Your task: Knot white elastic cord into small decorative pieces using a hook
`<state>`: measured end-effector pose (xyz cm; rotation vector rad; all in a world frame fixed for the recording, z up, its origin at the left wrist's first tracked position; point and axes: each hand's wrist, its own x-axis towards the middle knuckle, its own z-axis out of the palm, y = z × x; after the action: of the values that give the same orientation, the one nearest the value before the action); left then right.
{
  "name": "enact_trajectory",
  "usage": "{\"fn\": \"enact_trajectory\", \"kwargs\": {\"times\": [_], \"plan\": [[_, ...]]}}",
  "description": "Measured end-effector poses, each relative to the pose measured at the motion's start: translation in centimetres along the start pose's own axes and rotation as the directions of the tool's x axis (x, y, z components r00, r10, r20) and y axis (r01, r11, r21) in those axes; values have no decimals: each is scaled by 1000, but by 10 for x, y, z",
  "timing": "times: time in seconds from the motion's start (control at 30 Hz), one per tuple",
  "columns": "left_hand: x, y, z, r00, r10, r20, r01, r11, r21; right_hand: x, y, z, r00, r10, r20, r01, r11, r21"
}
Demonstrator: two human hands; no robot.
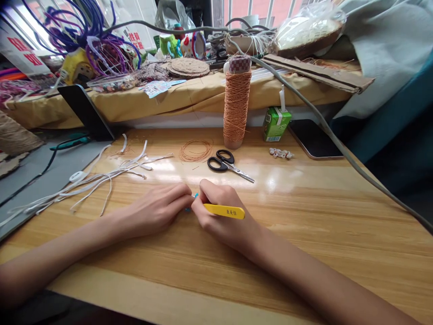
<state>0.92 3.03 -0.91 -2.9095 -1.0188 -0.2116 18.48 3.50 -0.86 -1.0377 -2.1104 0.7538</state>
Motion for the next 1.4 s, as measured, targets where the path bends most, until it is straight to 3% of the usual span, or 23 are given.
{"fn": "enact_trajectory", "kwargs": {"times": [0.17,0.33,0.57,0.67,0.77,0.83,0.9,1.1,1.3,1.4], "plan": [[-3,-2,1,993,97,-73,-91,992,93,-1,1,3,997,-60,-52,57,997,-57],[-10,-6,1,965,70,-253,-39,992,123,0,2,0,1000,-4,5,4,1000,3],[-8,-2,3,969,81,-233,-61,994,88,-1,1,-1,998,-60,-24,60,998,-15],[-6,1,5,971,19,-238,-10,999,38,0,2,-2,996,20,-85,-16,999,47],[-5,1,7,958,-14,-288,19,1000,16,2,4,-3,968,207,-145,-160,947,280],[-7,-1,6,941,19,-338,2,998,61,4,7,-3,952,298,-73,-245,881,406],[-9,-4,3,922,86,-377,-33,989,146,6,8,-2,953,303,27,-286,863,415],[-13,-6,-8,861,312,-401,-192,931,311,8,6,-5,959,101,266,-165,958,232],[-15,-3,-13,876,360,-319,-214,885,413,6,5,-7,930,171,324,-247,945,212],[-16,-3,-12,874,372,-312,-203,864,461,7,4,-7,933,161,323,-232,953,193]]}}
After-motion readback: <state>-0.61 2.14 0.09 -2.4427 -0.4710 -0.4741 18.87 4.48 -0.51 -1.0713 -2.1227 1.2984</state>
